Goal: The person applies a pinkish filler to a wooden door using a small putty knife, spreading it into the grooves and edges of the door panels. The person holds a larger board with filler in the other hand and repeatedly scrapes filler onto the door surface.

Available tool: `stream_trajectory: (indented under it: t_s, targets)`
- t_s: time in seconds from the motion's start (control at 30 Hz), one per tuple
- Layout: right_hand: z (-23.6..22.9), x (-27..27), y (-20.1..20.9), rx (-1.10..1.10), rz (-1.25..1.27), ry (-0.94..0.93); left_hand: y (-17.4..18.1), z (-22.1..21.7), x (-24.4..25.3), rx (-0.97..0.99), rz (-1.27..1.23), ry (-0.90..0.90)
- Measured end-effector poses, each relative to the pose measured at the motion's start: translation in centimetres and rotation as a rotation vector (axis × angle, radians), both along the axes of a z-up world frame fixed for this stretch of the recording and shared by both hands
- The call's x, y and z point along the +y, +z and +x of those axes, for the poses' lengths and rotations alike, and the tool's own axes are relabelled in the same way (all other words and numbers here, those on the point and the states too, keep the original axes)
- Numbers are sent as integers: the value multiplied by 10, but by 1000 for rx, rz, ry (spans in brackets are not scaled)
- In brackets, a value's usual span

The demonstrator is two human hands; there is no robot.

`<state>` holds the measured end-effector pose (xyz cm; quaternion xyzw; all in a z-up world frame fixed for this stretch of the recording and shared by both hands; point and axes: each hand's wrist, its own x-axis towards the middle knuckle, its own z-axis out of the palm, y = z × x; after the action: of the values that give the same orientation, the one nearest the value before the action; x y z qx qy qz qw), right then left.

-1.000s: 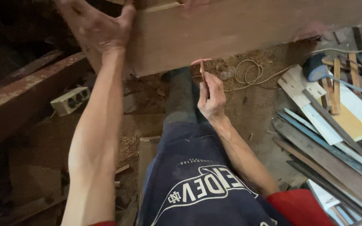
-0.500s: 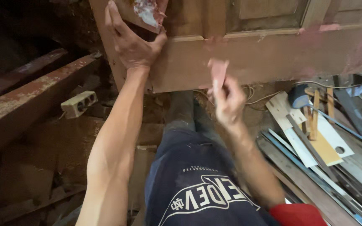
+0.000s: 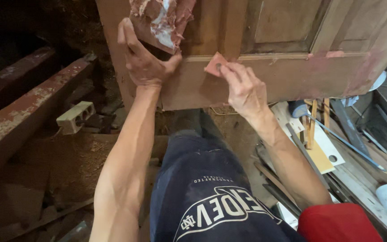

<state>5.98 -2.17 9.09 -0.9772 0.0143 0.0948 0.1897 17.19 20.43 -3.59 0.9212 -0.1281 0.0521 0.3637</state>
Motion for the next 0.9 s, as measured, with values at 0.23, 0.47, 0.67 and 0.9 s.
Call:
stream_trajectory:
  t_s: [0.23,0.47,0.67,0.9]
  targets:
    - [7,-12,18,105,256,-111,2,0,0,42,-6,-13]
    - [20,-19,17,129,45,29,5,0,0,62,28,-16]
    - [20,-24,19,166,226,-86,3,0,-1,54,41,-5]
    - [22,-26,15,246,159,-16,8,-1,-2,140,50,14]
